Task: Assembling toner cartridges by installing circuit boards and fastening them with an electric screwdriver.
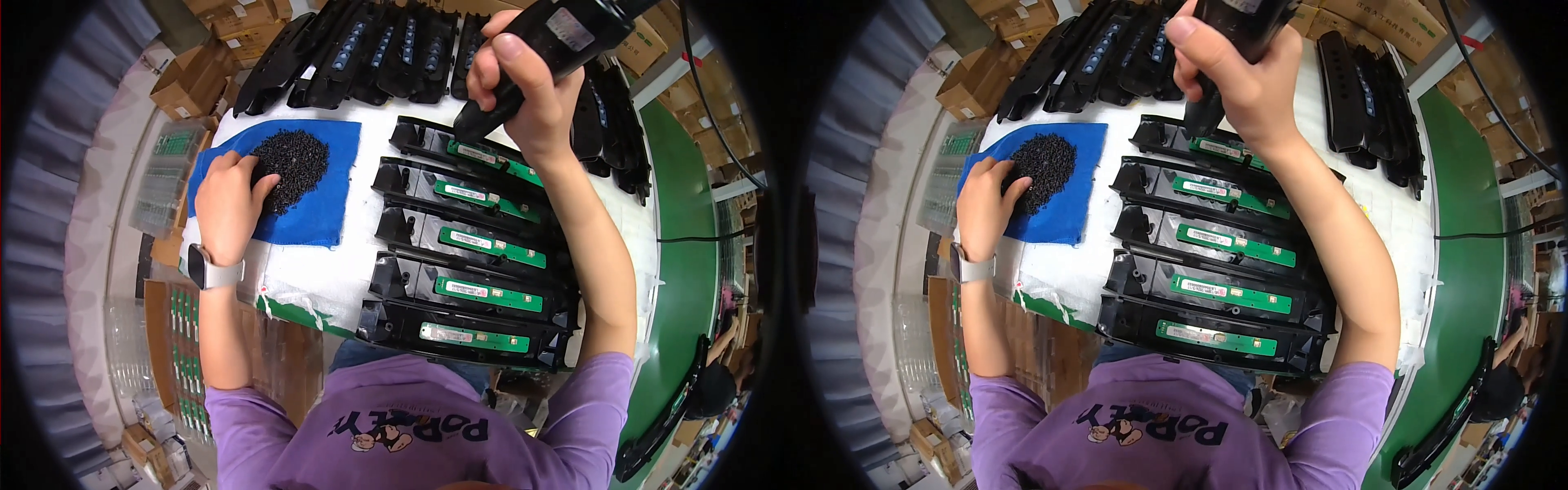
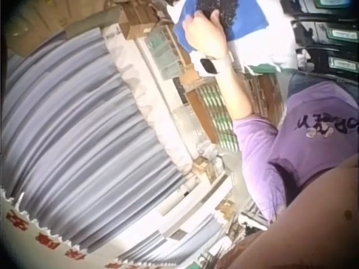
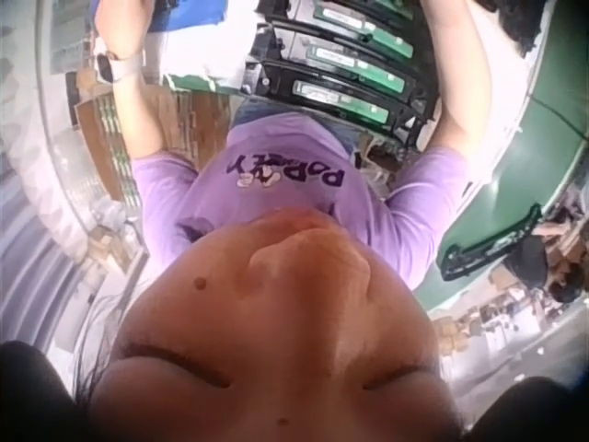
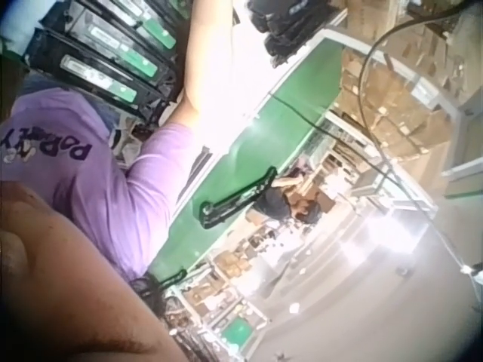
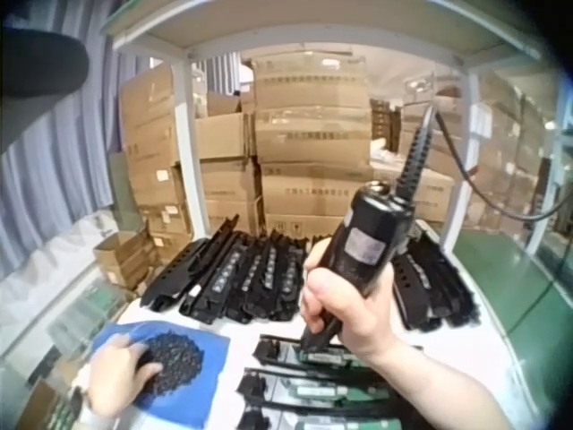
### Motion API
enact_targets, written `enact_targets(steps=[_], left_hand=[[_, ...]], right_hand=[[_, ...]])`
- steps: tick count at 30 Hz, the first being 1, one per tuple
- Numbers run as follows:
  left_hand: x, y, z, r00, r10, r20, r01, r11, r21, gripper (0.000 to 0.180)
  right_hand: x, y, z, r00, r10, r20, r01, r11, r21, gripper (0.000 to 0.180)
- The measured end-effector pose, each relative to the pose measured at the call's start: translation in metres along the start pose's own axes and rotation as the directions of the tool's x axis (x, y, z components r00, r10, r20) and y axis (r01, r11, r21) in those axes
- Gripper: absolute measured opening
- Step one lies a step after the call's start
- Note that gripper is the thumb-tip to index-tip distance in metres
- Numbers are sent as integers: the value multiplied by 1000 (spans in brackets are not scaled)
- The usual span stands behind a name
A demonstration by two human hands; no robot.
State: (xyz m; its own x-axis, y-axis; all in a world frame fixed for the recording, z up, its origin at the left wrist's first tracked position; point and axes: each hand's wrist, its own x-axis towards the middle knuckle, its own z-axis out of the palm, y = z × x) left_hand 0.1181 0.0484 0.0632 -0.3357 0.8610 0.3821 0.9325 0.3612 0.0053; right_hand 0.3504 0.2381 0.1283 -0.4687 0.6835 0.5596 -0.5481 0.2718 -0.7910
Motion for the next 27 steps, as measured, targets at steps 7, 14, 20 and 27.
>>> enact_targets(steps=[7, 14, 20, 27], left_hand=[[2, -1, 8, 986, -45, -161, 10, 977, -214, 7], [5, 3, 9, 975, -142, -170, 40, 868, -496, 10], [15, 26, 7, 989, -99, 112, 143, 400, -905, 11], [29, 77, 5, 924, 183, 334, 350, -61, -935, 17]], right_hand=[[3, 18, -3, 993, -26, 114, 46, 983, -177, 24], [13, 24, -5, 991, 25, 134, 1, 982, -188, 20], [12, 25, -6, 993, 32, 109, -19, 992, -122, 21], [6, 18, -6, 972, 6, 234, 62, 957, -282, 19]])
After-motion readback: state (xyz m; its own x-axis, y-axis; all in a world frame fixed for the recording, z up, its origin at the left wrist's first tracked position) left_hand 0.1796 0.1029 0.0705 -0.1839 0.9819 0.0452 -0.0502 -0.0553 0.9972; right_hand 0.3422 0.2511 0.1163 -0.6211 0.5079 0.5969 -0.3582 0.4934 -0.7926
